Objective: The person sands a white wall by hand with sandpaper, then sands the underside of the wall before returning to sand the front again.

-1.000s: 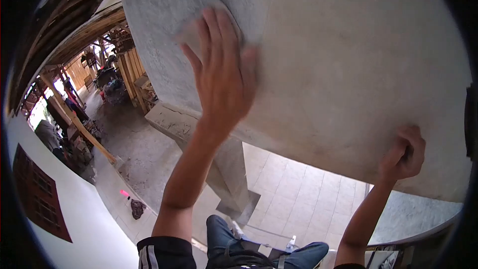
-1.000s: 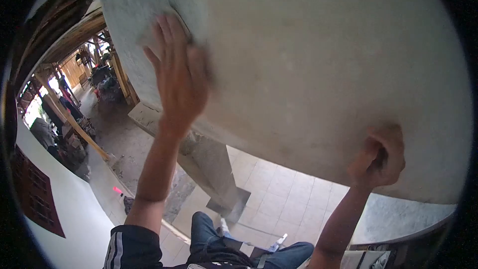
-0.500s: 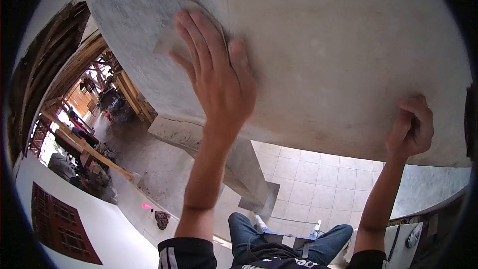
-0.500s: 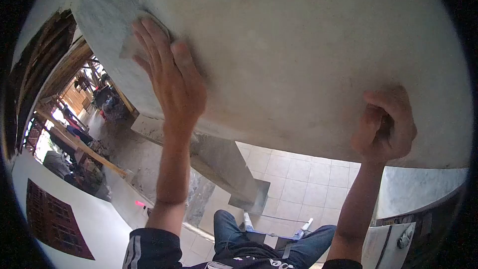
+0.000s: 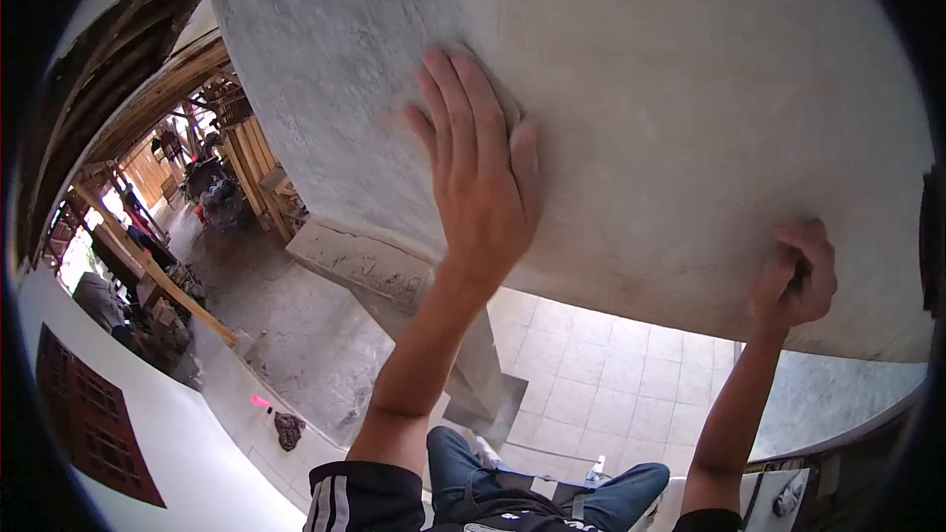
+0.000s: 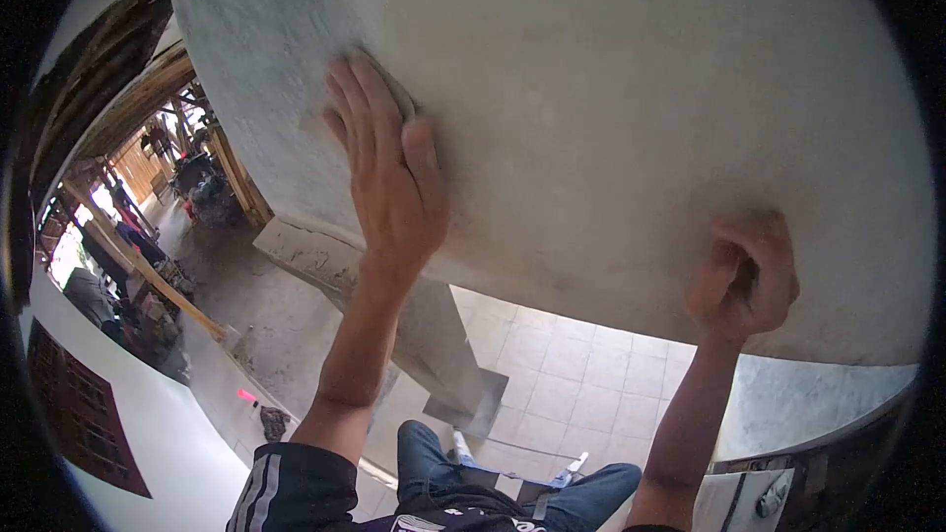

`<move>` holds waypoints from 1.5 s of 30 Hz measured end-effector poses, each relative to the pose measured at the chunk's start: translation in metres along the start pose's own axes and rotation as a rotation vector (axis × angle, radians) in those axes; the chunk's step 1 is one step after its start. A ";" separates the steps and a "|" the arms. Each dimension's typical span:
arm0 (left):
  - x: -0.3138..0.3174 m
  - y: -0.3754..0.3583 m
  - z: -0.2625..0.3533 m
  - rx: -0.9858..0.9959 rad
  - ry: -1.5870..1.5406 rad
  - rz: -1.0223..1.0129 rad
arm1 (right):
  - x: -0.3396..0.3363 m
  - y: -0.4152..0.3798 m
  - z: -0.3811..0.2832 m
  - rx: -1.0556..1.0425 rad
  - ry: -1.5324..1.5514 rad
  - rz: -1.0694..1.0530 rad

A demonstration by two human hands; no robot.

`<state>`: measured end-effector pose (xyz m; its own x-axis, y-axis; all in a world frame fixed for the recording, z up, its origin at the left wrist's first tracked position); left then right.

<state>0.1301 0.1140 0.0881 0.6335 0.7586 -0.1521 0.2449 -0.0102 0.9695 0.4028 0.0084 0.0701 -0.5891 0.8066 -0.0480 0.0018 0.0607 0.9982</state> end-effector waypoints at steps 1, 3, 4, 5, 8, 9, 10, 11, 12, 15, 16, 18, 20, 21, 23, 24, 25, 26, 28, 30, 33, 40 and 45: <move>0.000 -0.008 0.004 -0.008 -0.004 -0.013 | -0.001 0.000 0.001 -0.017 -0.009 0.000; 0.002 -0.030 0.005 0.036 0.019 -0.054 | 0.000 0.002 0.002 -0.055 -0.016 0.000; 0.001 -0.030 0.003 0.068 0.029 -0.074 | 0.000 -0.001 0.001 -0.056 -0.029 0.000; 0.001 -0.022 -0.003 0.120 0.043 -0.064 | -0.001 -0.002 0.001 -0.062 -0.046 -0.004; -0.012 0.011 -0.024 0.192 0.046 -0.038 | 0.002 0.001 0.004 0.017 -0.053 0.025; -0.014 0.022 -0.029 0.186 0.021 0.005 | 0.003 -0.003 0.003 0.068 -0.051 0.042; -0.016 0.023 -0.029 0.173 -0.002 0.051 | 0.004 -0.007 0.001 0.065 -0.025 0.022; -0.015 0.016 -0.024 0.119 -0.065 0.069 | 0.006 -0.004 0.001 0.040 -0.001 0.022; -0.010 0.002 -0.014 0.140 -0.089 0.031 | 0.007 0.001 0.002 0.003 0.019 0.038; 0.006 -0.034 -0.002 0.220 -0.144 0.005 | 0.002 -0.004 0.007 0.017 0.009 0.006; 0.002 -0.024 -0.007 0.260 -0.162 0.019 | 0.001 -0.003 0.008 0.015 0.009 0.017; -0.006 -0.001 -0.022 0.331 -0.204 0.013 | 0.001 -0.007 0.008 0.043 0.014 0.024; -0.010 0.022 -0.029 0.247 -0.238 0.141 | 0.006 -0.003 0.006 0.036 -0.033 0.098; -0.010 0.024 -0.027 0.203 -0.257 0.208 | 0.005 -0.004 0.004 0.030 -0.062 0.133; -0.007 0.002 -0.010 0.158 -0.295 0.185 | 0.005 -0.007 0.002 0.000 -0.089 0.124; -0.005 -0.004 -0.006 0.143 -0.310 0.185 | 0.005 -0.005 0.002 -0.027 -0.102 0.128; -0.002 -0.006 -0.009 0.171 -0.313 0.179 | 0.004 -0.004 0.005 -0.018 -0.063 0.114; -0.002 -0.011 -0.012 0.193 -0.322 0.165 | 0.001 -0.005 0.009 0.001 -0.027 0.093; -0.007 -0.010 -0.013 0.204 -0.316 0.172 | -0.002 -0.010 0.010 0.044 0.016 0.069; -0.011 0.016 -0.022 0.204 -0.293 0.226 | 0.000 -0.010 0.010 0.085 0.016 0.087; -0.007 0.020 -0.017 0.149 -0.364 0.283 | 0.003 -0.009 0.009 0.102 -0.021 0.097; -0.018 -0.029 0.016 0.111 -0.588 0.129 | 0.008 -0.010 -0.004 0.194 -0.027 -0.032; -0.039 -0.080 0.057 -0.026 -0.867 0.096 | 0.016 -0.021 -0.029 0.381 -0.088 -0.237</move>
<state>0.1279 0.0479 0.0050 0.9884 -0.0079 -0.1520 0.1517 -0.0253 0.9881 0.3700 0.0032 0.0496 -0.5386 0.7901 -0.2926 0.1822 0.4483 0.8751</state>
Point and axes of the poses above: each hand's wrist, its own y-axis towards the middle knuckle, its own x-axis out of the palm, z = x × y, the point moved 4 cm from there along y, towards the middle knuckle, and after that the axes turned 15 degrees about x, right-handed, at the moved point
